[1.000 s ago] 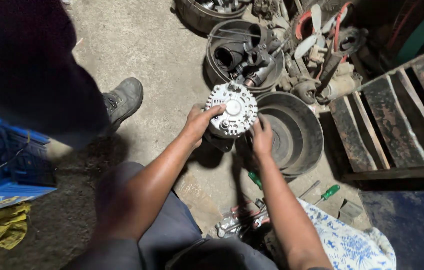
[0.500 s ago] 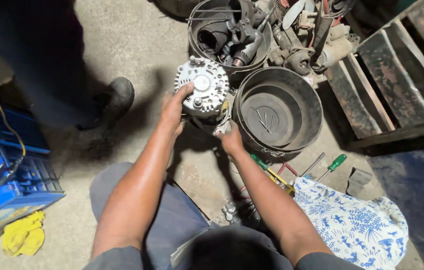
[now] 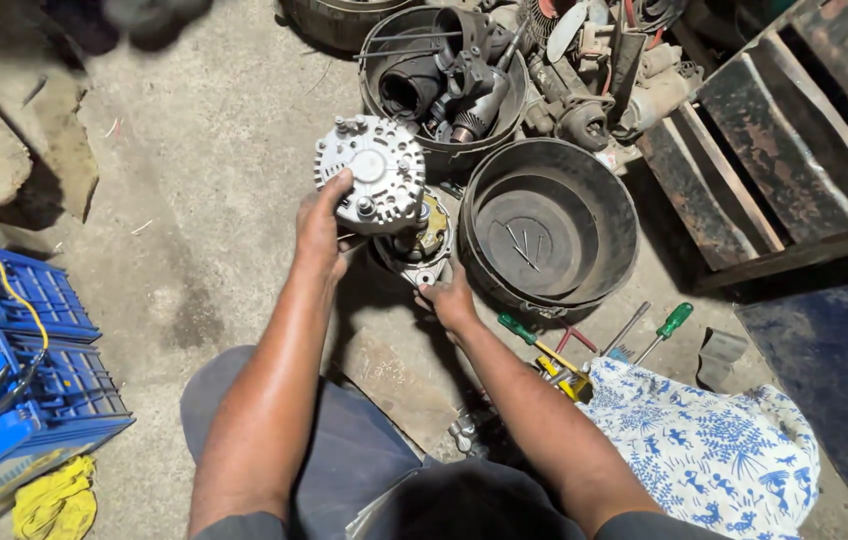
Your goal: The person is disassembling and reassembling an automotive alternator on a garage floor.
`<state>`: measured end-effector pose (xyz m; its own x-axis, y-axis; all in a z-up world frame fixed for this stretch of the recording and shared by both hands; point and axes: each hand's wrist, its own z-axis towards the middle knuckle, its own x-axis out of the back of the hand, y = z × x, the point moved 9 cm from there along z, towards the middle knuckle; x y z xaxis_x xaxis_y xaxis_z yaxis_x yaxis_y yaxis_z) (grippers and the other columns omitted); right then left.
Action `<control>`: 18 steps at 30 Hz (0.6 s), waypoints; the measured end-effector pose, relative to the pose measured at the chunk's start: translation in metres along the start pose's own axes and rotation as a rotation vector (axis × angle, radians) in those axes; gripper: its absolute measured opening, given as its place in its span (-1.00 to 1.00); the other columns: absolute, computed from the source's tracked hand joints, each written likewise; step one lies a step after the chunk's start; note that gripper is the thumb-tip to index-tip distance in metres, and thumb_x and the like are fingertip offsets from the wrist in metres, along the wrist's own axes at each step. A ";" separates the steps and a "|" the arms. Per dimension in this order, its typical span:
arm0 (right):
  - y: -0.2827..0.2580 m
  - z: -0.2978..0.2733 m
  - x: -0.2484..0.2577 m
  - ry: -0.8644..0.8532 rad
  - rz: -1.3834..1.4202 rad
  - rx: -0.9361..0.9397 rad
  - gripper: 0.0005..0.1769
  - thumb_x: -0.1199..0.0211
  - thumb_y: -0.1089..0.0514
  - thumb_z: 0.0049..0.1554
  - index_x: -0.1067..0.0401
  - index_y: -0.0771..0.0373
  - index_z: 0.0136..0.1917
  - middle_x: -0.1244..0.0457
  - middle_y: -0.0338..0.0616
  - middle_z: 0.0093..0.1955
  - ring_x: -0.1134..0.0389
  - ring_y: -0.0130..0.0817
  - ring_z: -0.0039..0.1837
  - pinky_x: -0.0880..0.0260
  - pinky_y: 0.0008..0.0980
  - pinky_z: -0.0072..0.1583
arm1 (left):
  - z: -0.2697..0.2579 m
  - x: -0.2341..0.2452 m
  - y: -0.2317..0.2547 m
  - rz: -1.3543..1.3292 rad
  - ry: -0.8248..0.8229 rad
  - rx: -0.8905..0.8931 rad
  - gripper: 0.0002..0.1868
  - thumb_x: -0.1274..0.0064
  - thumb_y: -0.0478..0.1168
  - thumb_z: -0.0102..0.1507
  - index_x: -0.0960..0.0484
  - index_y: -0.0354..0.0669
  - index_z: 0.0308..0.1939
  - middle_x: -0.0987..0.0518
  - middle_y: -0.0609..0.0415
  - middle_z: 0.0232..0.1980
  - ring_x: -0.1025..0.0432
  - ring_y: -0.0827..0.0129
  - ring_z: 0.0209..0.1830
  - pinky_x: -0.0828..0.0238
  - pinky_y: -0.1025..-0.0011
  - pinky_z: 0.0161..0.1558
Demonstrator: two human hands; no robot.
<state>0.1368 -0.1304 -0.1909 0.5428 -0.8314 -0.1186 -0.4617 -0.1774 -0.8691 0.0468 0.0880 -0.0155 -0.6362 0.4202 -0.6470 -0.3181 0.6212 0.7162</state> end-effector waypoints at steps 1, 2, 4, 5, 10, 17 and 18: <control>0.000 0.000 0.000 0.001 0.001 0.000 0.01 -0.20 0.45 0.10 0.24 0.13 0.66 -0.34 0.11 0.12 -0.42 -0.20 0.03 -0.55 -0.22 0.06 | -0.001 0.000 0.004 0.001 -0.001 0.000 -0.39 -0.23 -0.05 0.20 -0.53 -0.48 0.16 -0.68 -0.17 -0.02 -0.64 0.20 -0.13 -0.70 0.22 -0.09; 0.000 0.000 0.000 -0.005 0.014 -0.005 0.01 -0.20 0.45 0.10 0.24 0.13 0.66 -0.34 0.11 0.13 -0.43 -0.20 0.04 -0.55 -0.21 0.07 | -0.002 0.002 0.008 0.016 0.018 -0.013 -0.40 -0.21 -0.03 0.21 -0.52 -0.44 0.17 -0.68 -0.14 -0.02 -0.64 0.21 -0.12 -0.70 0.23 -0.09; 0.002 0.000 0.001 -0.007 0.028 -0.013 0.02 -0.20 0.45 0.10 0.25 0.13 0.66 -0.34 0.11 0.14 -0.43 -0.19 0.05 -0.55 -0.21 0.09 | -0.002 0.004 0.012 0.033 0.036 -0.021 -0.40 -0.18 -0.01 0.21 -0.52 -0.40 0.18 -0.68 -0.12 -0.01 -0.64 0.23 -0.11 -0.70 0.24 -0.10; 0.003 -0.001 0.002 -0.013 0.030 -0.010 0.01 -0.20 0.44 0.11 0.25 0.14 0.66 -0.34 0.11 0.14 -0.43 -0.19 0.05 -0.54 -0.20 0.09 | -0.001 0.005 0.014 0.045 0.037 -0.047 -0.38 -0.19 -0.01 0.21 -0.52 -0.40 0.20 -0.67 -0.12 0.01 -0.63 0.23 -0.09 -0.69 0.23 -0.08; -0.005 -0.004 0.002 -0.044 0.024 0.019 0.00 -0.22 0.41 0.12 0.23 0.15 0.66 -0.35 0.15 0.16 -0.43 -0.21 0.06 -0.53 -0.20 0.11 | 0.001 0.019 0.001 0.211 0.148 -0.062 -0.38 -0.20 0.03 0.22 -0.54 -0.40 0.18 -0.70 -0.19 0.03 -0.64 0.24 -0.09 -0.59 0.29 -0.12; -0.096 0.005 0.034 0.201 -0.297 0.429 -0.31 -0.18 0.05 0.26 -0.12 0.34 0.56 -0.23 0.11 0.44 -0.23 -0.13 0.34 -0.19 -0.17 0.33 | -0.005 0.003 -0.033 0.189 0.152 0.075 -0.21 -0.27 0.02 0.13 -0.36 -0.46 0.25 -0.61 -0.25 0.08 -0.55 0.06 0.09 -0.57 0.24 0.05; -0.126 -0.001 0.031 0.205 -0.390 0.610 -0.31 -0.13 -0.13 0.33 -0.23 0.41 0.51 -0.21 0.15 0.48 -0.21 -0.12 0.51 -0.15 -0.20 0.48 | -0.004 -0.005 -0.037 0.137 0.055 0.031 -0.17 -0.29 0.01 0.11 -0.45 -0.59 0.27 -0.63 -0.30 0.08 -0.55 0.00 0.07 -0.56 0.25 0.04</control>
<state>0.2113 -0.1346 -0.0851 0.4186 -0.8599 0.2923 0.2402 -0.2055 -0.9487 0.0588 0.0606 -0.0377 -0.7103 0.4659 -0.5275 -0.2041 0.5810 0.7879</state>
